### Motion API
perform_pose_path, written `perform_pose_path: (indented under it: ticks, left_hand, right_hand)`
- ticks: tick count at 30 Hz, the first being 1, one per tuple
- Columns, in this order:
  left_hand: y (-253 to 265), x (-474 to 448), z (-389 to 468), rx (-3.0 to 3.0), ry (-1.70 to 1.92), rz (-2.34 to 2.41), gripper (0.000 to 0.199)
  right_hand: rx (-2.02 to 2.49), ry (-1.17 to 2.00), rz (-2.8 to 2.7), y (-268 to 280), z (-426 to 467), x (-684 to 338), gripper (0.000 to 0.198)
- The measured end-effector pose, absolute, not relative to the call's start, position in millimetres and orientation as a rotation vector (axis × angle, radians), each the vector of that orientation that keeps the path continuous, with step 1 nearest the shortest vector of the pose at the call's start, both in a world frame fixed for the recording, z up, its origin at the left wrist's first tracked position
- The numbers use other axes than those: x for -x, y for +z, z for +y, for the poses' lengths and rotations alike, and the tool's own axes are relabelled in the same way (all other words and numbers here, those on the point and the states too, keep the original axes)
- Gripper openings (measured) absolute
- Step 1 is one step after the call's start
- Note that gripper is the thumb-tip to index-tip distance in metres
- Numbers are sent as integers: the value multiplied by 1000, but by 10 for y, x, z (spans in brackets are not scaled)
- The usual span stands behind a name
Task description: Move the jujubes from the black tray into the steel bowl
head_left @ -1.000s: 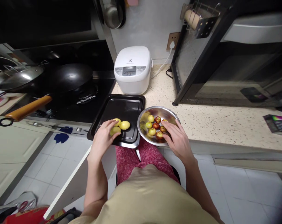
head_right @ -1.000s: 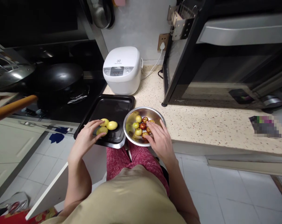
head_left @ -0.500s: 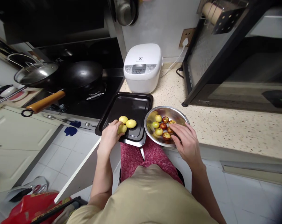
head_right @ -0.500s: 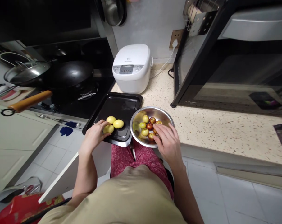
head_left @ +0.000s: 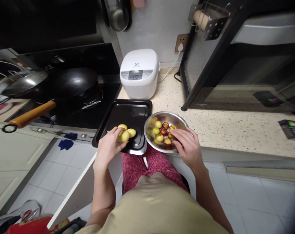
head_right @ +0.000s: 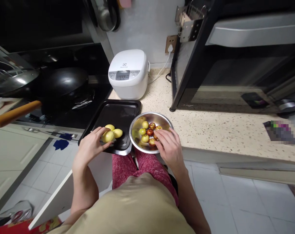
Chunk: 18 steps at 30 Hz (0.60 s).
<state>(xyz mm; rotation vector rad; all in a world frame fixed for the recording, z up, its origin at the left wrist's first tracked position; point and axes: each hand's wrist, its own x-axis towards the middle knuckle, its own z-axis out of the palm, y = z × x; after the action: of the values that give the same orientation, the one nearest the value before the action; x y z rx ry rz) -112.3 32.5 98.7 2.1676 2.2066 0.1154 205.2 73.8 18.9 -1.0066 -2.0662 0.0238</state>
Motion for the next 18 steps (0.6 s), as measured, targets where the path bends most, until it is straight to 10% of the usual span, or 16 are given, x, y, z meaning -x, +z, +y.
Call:
perform_pose_path:
  ticks: [18]
  left_hand:
    - [501, 148, 1214, -2240, 904, 1222, 39]
  right_hand:
    - [968, 48, -2037, 165, 651, -1986, 26]
